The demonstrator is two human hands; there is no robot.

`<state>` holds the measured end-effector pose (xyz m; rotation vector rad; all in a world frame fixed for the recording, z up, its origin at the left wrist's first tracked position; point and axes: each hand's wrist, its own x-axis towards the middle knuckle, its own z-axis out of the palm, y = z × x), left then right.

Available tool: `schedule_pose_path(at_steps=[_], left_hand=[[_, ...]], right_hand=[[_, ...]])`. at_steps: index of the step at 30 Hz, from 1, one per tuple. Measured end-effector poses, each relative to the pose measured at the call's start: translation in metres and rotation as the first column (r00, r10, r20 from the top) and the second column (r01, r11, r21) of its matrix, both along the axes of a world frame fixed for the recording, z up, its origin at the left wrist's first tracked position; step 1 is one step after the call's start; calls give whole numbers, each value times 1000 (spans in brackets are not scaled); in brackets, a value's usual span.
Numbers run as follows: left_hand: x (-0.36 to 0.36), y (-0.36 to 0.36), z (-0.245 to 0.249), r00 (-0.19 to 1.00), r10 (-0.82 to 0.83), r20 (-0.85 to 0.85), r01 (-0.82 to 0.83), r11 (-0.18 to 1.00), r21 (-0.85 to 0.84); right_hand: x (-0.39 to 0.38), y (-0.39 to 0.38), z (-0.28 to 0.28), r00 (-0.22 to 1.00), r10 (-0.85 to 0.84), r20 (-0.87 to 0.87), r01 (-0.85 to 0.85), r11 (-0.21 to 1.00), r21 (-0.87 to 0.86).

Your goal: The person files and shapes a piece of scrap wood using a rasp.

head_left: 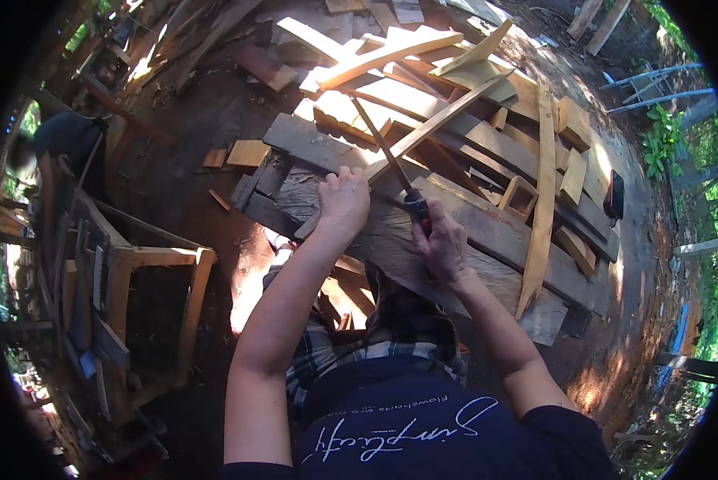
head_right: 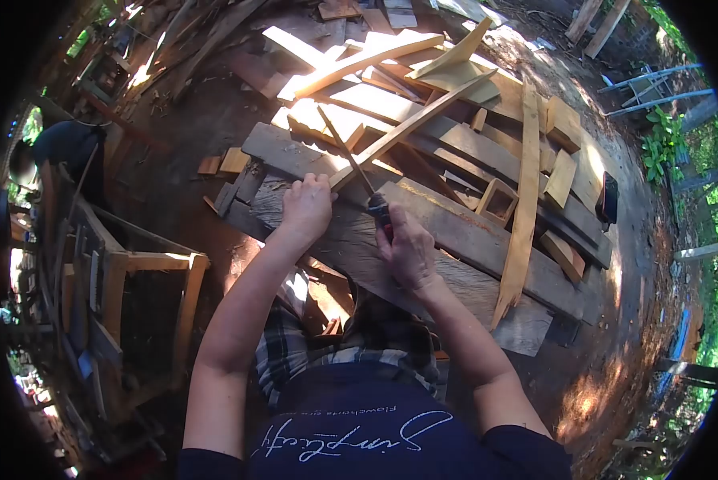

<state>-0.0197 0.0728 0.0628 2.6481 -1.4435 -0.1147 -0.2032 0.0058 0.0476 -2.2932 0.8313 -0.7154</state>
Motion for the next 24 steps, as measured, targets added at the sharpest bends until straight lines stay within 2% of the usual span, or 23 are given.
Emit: schedule_pose_path(at_steps=[2, 4, 7, 15, 24], left_hand=[[0, -5, 3, 1000, -12, 6, 11, 999, 30], [1, -10, 7, 1000, -26, 7, 26, 998, 56], [4, -16, 9, 999, -33, -21, 35, 997, 68], [10, -24, 2, 998, 20, 53, -25, 994, 105], [8, -26, 5, 999, 32, 24, -35, 992, 125]], right_hand=[[3, 3, 5, 999, 26, 19, -25, 998, -65], [3, 3, 7, 994, 57, -88, -64, 995, -70], [2, 5, 2, 993, 57, -100, -72, 985, -156], [-2, 4, 1, 983, 49, -177, -82, 980, -182], [-1, 14, 10, 954, 1, -301, -73, 970, -230]])
